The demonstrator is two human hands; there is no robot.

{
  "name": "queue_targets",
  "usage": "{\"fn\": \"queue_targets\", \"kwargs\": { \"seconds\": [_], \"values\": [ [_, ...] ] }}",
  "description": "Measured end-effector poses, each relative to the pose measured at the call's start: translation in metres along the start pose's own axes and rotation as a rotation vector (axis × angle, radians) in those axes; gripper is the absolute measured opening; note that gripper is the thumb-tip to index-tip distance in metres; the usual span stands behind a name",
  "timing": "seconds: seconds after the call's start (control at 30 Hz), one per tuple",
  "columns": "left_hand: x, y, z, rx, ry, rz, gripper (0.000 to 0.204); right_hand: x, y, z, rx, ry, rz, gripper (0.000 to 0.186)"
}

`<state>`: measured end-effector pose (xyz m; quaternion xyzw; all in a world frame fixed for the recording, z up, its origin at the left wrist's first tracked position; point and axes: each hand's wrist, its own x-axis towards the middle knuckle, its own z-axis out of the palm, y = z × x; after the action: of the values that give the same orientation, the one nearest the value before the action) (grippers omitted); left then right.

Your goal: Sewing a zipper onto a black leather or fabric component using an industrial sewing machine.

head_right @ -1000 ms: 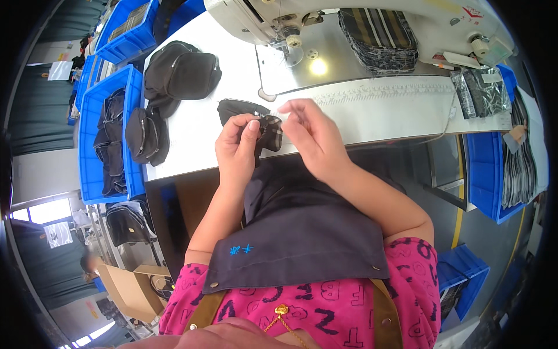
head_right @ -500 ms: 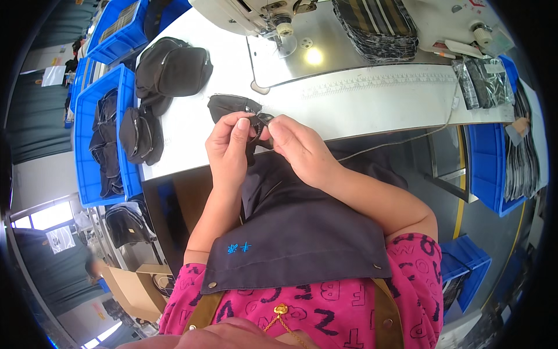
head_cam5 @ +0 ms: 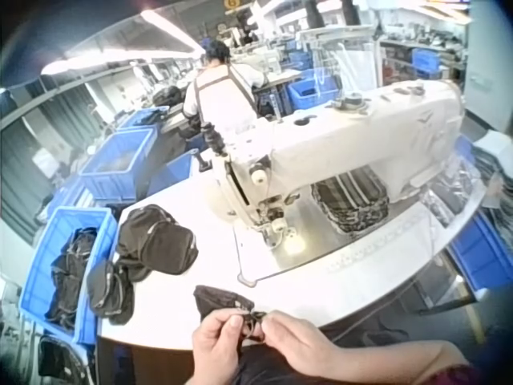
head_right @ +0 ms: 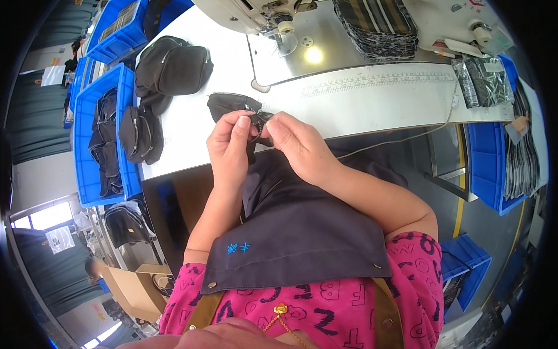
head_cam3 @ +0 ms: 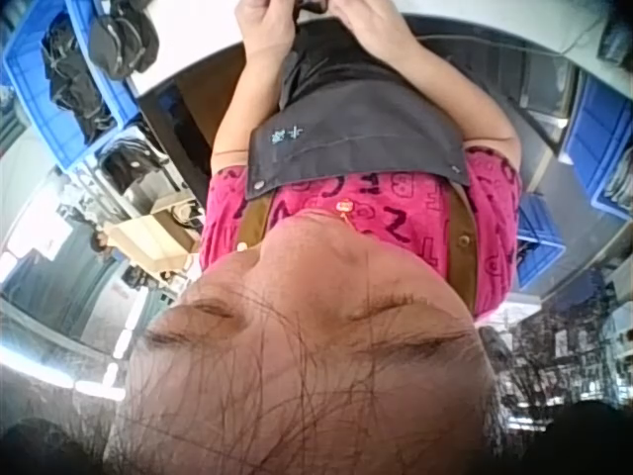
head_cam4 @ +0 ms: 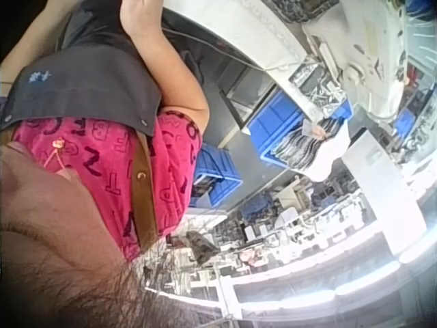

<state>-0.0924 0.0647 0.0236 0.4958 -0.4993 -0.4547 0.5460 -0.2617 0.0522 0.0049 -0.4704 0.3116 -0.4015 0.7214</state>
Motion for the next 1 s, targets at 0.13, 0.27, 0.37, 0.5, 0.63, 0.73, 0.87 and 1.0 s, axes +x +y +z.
{"fn": "queue_targets", "kwargs": {
  "seconds": [0.13, 0.27, 0.37, 0.5, 0.63, 0.73, 0.87, 1.0],
  "values": [
    [0.0005, -0.0008, -0.0002, -0.089, -0.001, -0.051, 0.016, 0.0001, -0.0005, 0.0004, -0.016, 0.003, -0.019, 0.037],
    [0.0008, -0.0003, -0.0003, -0.082, -0.008, -0.053, 0.015, 0.0002, -0.0023, 0.0006, -0.028, 0.004, -0.012, 0.037],
    [0.0006, -0.0006, -0.0002, -0.082, -0.017, -0.052, 0.016, 0.001, 0.0002, -0.0011, -0.042, 0.007, -0.011, 0.038],
    [-0.0008, 0.0029, 0.0031, -0.136, -0.03, -0.078, 0.013, 0.001, 0.0009, -0.0005, -0.005, 0.004, -0.018, 0.038],
    [-0.0016, 0.0003, 0.002, -0.131, -0.033, -0.09, 0.015, -0.0003, 0.0009, -0.0016, -0.055, 0.015, -0.027, 0.038],
    [-0.0014, 0.0001, 0.0029, -0.136, -0.019, -0.082, 0.013, -0.0002, 0.002, -0.0018, -0.059, 0.012, -0.023, 0.038],
    [-0.0006, 0.0017, 0.0028, -0.144, -0.014, -0.113, 0.011, -0.0001, 0.001, -0.0019, -0.083, 0.012, -0.044, 0.037],
    [0.0005, 0.0029, 0.0025, -0.188, -0.016, -0.145, 0.01, -0.0001, 0.0023, -0.0012, -0.096, 0.009, -0.061, 0.037]
  ]
}}
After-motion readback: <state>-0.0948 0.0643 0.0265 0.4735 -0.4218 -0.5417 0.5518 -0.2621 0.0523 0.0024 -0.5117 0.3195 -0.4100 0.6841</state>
